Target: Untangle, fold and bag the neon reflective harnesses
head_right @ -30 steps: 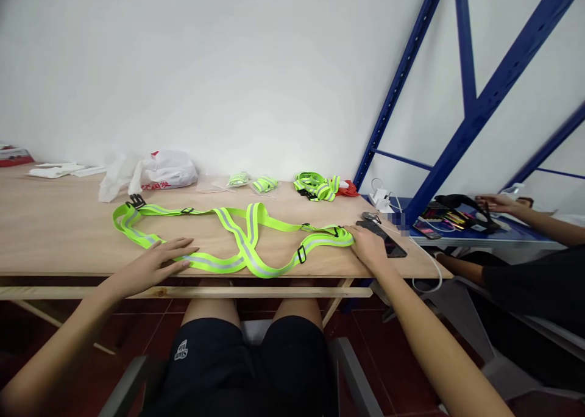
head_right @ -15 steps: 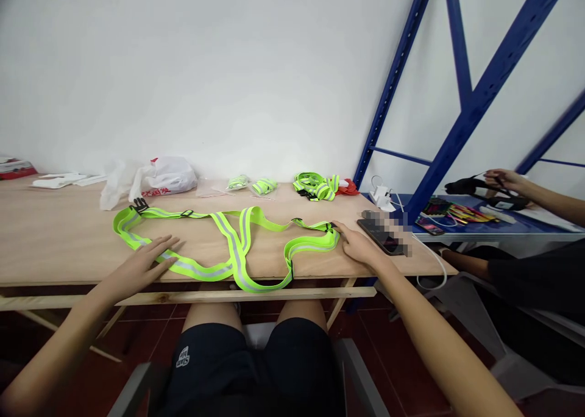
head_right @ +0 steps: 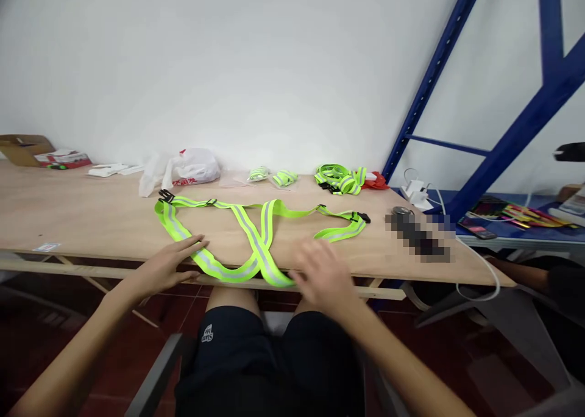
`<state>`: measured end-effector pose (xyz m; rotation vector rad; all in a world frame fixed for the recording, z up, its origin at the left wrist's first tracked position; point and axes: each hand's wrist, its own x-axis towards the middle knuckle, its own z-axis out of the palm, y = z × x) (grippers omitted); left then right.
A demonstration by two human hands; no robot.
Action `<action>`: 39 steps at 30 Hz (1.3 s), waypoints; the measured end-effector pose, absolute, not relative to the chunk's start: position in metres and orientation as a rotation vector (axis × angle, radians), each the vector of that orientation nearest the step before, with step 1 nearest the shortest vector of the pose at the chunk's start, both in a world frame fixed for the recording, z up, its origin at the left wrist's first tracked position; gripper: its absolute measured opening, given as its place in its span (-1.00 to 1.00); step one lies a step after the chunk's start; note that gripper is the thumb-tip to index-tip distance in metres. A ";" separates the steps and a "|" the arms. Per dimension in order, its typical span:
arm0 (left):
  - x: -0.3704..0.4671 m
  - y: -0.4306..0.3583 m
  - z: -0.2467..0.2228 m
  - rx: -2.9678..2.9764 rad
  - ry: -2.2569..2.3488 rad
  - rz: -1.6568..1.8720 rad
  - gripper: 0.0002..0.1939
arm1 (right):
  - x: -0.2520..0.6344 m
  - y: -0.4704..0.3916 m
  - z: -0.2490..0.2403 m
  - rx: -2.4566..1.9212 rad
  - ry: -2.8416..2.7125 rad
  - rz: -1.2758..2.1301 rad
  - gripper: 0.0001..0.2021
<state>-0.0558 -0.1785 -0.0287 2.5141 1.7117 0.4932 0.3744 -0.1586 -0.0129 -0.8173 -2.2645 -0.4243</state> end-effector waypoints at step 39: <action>-0.054 -0.133 0.312 2.632 1.846 1.288 -0.43 | 0.460 -0.071 0.279 -1.106 -1.676 0.537 -0.82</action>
